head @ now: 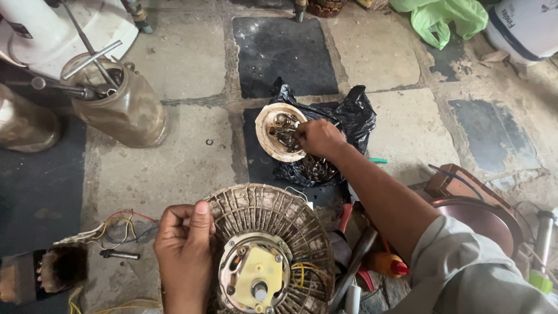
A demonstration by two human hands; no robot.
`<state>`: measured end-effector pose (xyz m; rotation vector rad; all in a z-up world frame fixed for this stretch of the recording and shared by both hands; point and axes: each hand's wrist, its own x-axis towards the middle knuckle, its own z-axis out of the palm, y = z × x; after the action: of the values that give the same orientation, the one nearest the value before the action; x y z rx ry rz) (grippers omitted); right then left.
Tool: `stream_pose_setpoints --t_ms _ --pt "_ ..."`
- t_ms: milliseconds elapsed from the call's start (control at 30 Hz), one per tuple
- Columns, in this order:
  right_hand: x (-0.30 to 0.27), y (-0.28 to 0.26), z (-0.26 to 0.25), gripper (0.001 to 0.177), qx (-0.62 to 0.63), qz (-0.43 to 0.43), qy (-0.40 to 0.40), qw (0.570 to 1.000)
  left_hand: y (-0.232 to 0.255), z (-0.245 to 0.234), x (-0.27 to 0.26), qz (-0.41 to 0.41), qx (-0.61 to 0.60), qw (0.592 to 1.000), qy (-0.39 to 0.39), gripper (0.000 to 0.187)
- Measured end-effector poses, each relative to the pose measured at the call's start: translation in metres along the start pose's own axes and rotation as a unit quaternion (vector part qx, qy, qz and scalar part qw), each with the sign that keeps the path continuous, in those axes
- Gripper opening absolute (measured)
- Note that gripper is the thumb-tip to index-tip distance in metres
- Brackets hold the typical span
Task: The person selects small metal parts from a bowl and places them onto a disassembled electric motor stator. They use a screwdriver to tighten a screw on the motor's central hub.
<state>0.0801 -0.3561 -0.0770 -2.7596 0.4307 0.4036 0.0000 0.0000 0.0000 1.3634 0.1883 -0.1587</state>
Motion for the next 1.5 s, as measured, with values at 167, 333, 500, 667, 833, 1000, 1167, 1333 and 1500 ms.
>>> stream_pose_setpoints --t_ms 167,333,500,667,833,1000,1167,1333,1500 --pt "-0.007 -0.015 -0.009 0.021 -0.021 0.021 0.009 1.0 0.001 0.001 -0.001 0.016 0.004 1.0 -0.008 0.017" --pt "0.01 0.008 -0.014 0.022 0.137 0.04 0.057 0.988 0.002 0.0 0.001 -0.002 0.003 1.0 0.002 0.017" --pt "0.015 0.035 -0.022 0.021 0.166 -0.087 0.097 0.978 0.0 0.001 0.0 0.005 -0.002 1.0 -0.01 0.016" --pt "0.008 0.025 -0.027 0.023 0.269 0.011 0.009 0.963 0.001 0.002 -0.001 0.013 -0.003 1.0 -0.01 0.017" --pt "0.006 0.023 -0.028 0.021 0.288 -0.002 -0.004 0.957 0.003 0.003 -0.001 0.002 -0.001 1.0 -0.007 0.017" --pt "0.006 0.021 -0.031 0.021 0.288 0.021 -0.005 0.957 0.006 0.004 -0.002 -0.001 0.006 1.0 -0.002 0.017" --pt "0.005 0.023 -0.04 0.023 0.347 0.029 -0.04 0.937 0.005 0.003 -0.001 -0.004 0.003 1.0 -0.007 0.017" --pt "-0.014 0.007 -0.072 0.023 0.397 0.007 -0.028 0.917 -0.001 0.0 0.001 0.019 0.002 0.999 -0.034 0.015" --pt "-0.076 -0.051 -0.139 0.025 0.433 -0.053 -0.023 0.9 0.008 -0.006 0.006 -0.01 -0.02 0.999 -0.038 0.014"
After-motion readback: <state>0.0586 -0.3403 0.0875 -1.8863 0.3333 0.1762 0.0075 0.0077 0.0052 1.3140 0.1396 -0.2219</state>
